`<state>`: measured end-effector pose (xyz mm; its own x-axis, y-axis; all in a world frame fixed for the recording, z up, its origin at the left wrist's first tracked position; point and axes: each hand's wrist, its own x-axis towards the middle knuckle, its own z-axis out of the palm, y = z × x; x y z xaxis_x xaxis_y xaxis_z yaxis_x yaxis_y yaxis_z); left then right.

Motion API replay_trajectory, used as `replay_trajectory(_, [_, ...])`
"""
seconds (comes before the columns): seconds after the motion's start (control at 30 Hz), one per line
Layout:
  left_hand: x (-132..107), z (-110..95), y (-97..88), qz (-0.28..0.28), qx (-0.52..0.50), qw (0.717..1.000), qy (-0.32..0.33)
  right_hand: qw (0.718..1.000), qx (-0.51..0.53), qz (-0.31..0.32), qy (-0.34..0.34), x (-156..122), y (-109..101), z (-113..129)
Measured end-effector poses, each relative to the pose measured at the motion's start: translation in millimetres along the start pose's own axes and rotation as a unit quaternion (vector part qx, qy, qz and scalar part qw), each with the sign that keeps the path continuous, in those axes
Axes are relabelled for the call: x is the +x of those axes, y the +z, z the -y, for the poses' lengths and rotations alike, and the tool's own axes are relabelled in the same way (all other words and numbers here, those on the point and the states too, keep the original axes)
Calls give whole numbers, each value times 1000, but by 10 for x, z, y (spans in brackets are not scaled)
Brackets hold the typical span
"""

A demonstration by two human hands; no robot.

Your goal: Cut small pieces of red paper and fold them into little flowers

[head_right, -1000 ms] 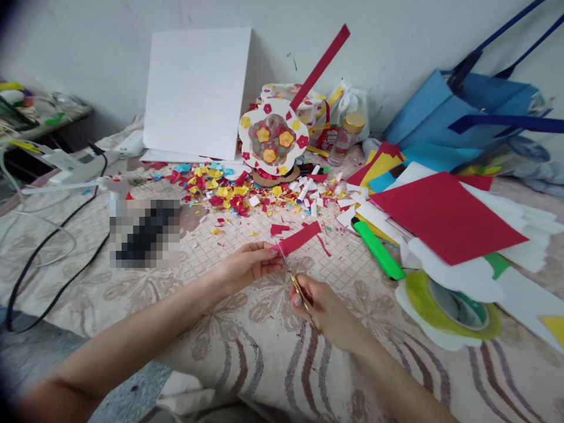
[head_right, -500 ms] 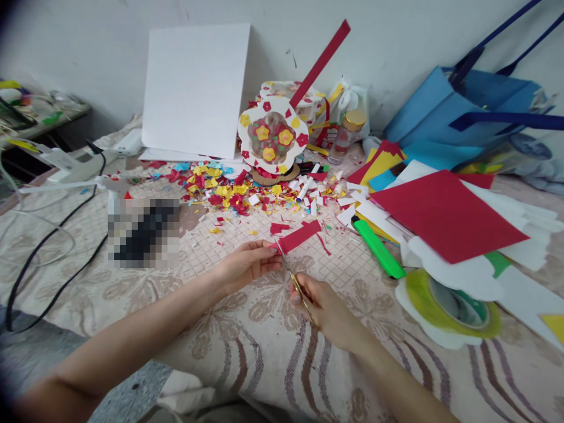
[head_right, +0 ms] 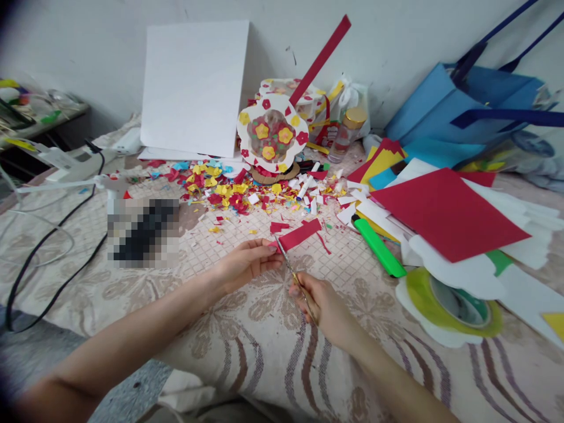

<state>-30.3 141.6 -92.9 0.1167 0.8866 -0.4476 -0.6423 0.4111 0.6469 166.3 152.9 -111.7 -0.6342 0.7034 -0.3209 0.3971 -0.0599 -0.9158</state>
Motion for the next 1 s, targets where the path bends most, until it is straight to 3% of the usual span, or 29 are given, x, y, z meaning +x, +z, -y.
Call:
replay_trajectory(0.07, [-1, 7, -5, -3, 20, 1000, 15, 997, -78, -25, -9, 11, -56, 55])
replay_trajectory(0.13, [3, 17, -15, -1, 60, 998, 34, 974, -205, -90, -16, 37, -164, 102])
replay_trajectory(0.27, [27, 51, -49, 39, 167, 984, 48, 869, -435, -236, -16, 92, -452, 102])
replay_trajectory(0.4, [45, 105, -74, 81, 250, 964, 38, 814, -497, -294, -67, 82, -610, 101])
replay_trajectory(0.47, [32, 133, -68, 97, 273, 956, 48, 824, -462, -306, -121, 56, -582, 154])
replay_trajectory(0.5, [18, 145, -59, 105, 283, 951, 60, 845, -422, -294, -144, 42, -543, 189])
replay_trajectory(0.6, [-46, 163, -16, 115, 333, 929, 115, 941, -253, -168, -153, 10, -365, 278])
replay_trajectory(0.67, [-90, 164, 11, 110, 386, 904, 150, 972, -169, -88, -138, 3, -245, 300])
replay_trajectory(0.73, [-117, 166, 25, 105, 428, 881, 174, 979, -138, -57, -136, 5, -160, 296])
replay_trajectory(0.8, [-123, 175, 26, 104, 439, 875, 178, 978, -140, -66, -141, 12, -120, 280])
replay_trajectory(1.0, [-80, 220, 9, 107, 344, 924, 128, 966, -157, -145, -143, 34, -97, 237])
